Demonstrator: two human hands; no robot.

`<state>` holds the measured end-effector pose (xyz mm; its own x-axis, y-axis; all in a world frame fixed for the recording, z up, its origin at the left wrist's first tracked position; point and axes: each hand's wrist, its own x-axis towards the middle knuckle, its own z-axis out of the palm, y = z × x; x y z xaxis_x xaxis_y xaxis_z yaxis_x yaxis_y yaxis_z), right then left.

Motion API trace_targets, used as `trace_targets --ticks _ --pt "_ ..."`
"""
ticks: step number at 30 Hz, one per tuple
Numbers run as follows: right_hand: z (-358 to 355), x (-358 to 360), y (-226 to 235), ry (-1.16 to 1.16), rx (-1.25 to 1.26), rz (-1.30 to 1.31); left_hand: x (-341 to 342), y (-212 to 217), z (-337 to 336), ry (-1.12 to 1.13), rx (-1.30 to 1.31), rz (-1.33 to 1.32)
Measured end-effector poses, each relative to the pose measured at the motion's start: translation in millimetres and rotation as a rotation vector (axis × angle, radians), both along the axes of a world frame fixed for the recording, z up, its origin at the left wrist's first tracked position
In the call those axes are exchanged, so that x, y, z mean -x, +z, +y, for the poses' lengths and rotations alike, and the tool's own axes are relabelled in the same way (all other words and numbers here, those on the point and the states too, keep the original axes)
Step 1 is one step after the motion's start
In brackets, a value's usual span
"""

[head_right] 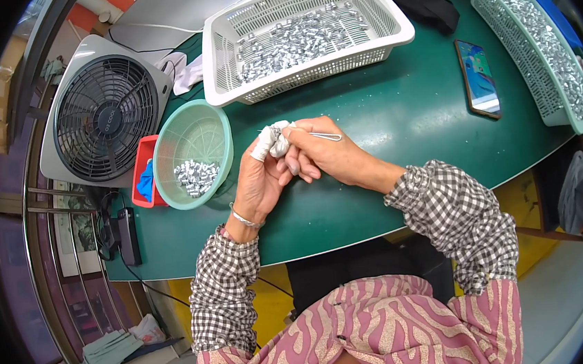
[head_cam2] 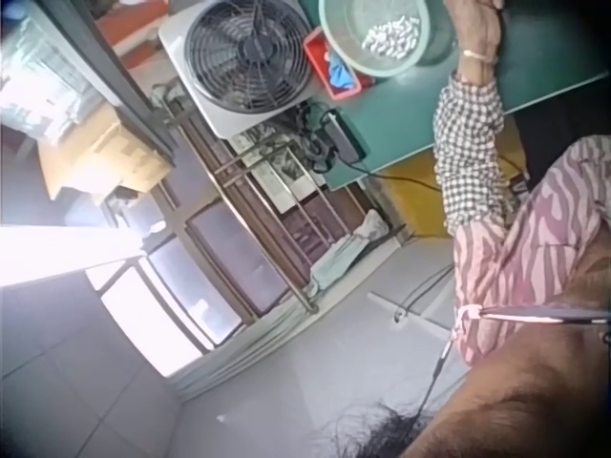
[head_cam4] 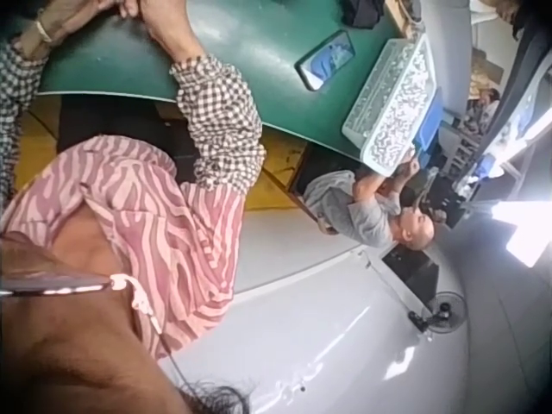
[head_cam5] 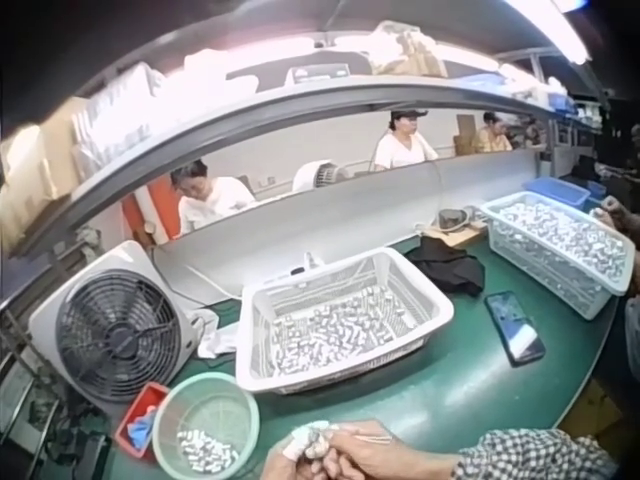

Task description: The person is manually cleaning or trimming small white components using a metal pick tool at a workstation.

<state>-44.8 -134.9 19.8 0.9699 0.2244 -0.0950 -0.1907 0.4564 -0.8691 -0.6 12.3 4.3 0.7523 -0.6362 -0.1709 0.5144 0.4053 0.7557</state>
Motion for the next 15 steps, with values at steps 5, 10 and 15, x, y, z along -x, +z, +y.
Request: trace_targets --ticks 5,10,15 --pt "0 3 -15 -0.157 0.935 -0.682 -5 -7 6 0.038 -0.003 0.126" --pt "-3 9 -22 -0.213 1.531 -1.037 -5 -2 5 0.066 -0.051 0.111" --pt "3 14 -15 -0.19 1.737 -1.022 0 -3 1 0.096 -0.058 0.086"
